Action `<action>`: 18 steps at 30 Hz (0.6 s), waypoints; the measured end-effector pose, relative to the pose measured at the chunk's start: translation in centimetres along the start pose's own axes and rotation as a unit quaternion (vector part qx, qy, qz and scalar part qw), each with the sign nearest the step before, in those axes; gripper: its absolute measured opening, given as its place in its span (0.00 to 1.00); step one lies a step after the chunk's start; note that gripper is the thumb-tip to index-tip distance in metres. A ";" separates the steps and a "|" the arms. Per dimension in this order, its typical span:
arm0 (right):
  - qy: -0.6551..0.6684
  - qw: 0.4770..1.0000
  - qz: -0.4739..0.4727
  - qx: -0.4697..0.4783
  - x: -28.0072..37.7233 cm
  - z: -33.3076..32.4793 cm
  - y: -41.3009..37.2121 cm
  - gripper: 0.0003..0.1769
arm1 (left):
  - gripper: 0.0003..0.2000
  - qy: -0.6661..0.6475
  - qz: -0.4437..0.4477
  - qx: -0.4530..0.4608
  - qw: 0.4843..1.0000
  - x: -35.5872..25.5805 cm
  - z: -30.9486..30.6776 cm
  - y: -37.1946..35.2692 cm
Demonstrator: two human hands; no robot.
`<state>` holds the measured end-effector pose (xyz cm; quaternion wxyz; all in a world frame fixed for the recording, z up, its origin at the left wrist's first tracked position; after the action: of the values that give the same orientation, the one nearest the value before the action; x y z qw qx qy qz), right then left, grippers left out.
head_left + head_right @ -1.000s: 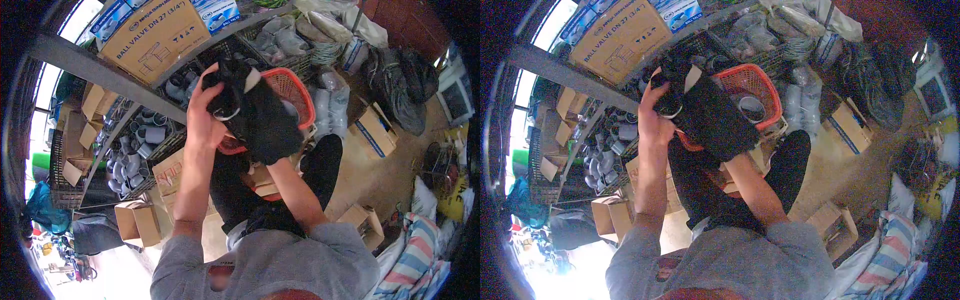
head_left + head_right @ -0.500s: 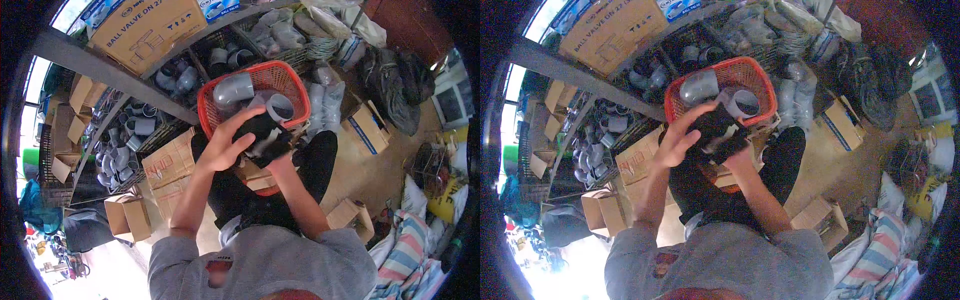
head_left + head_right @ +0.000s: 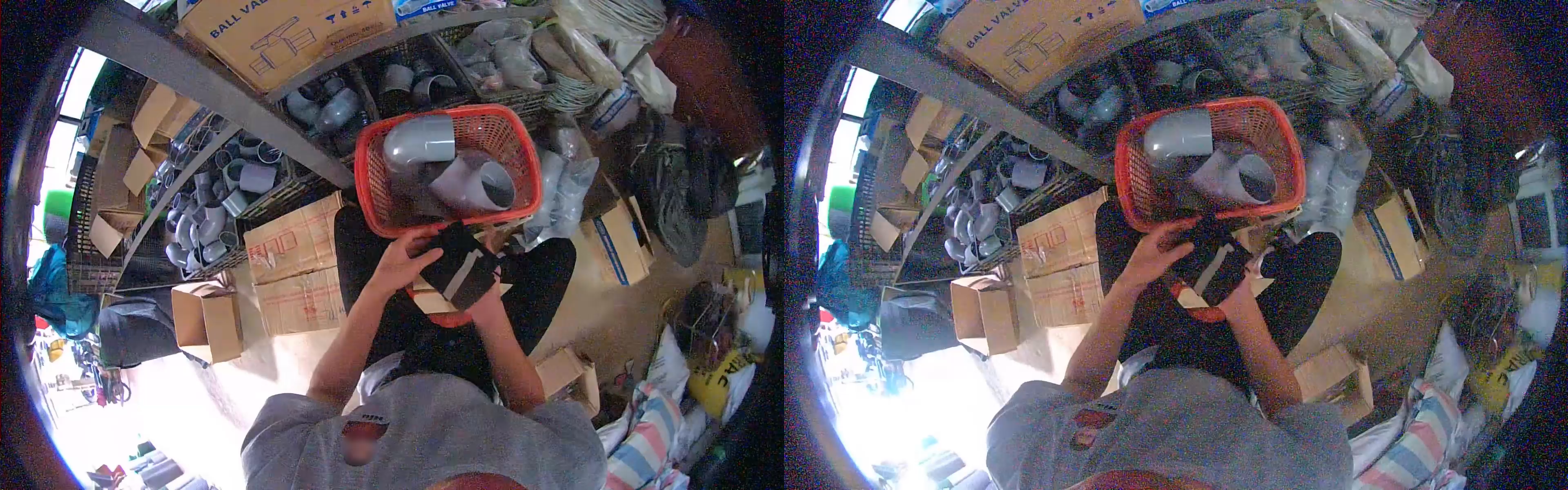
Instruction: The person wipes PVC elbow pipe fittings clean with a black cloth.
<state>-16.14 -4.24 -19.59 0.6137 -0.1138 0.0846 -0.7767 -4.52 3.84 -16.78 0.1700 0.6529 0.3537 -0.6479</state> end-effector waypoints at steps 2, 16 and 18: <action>0.053 0.998 0.020 -0.012 -0.1 0.4 -0.4 0.37 | 0.22 -0.040 -0.036 0.007 0.999 2.1 -0.2 0.8; 0.097 0.993 -0.028 0.054 3.4 3.8 2.8 0.41 | 0.08 0.225 0.144 -0.291 0.919 -3.5 -8.9 8.0; 0.084 0.995 -0.041 0.023 4.3 3.5 2.9 0.41 | 0.09 0.270 0.186 -0.354 0.876 -5.0 -12.9 13.0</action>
<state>-13.41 -9.02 -16.69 0.5748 -0.0370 0.1132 -0.8096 14.18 2.40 -13.75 0.4051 0.7523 0.4634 -0.2349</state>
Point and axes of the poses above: each hand's wrist, its own y-axis towards the middle knuckle, its own z-axis out of the palm, x = y × z, the point moved 7 cm from there along y, towards the middle knuckle, and after that the axes turned 8 degrees about -x, right-handed, at the moved point
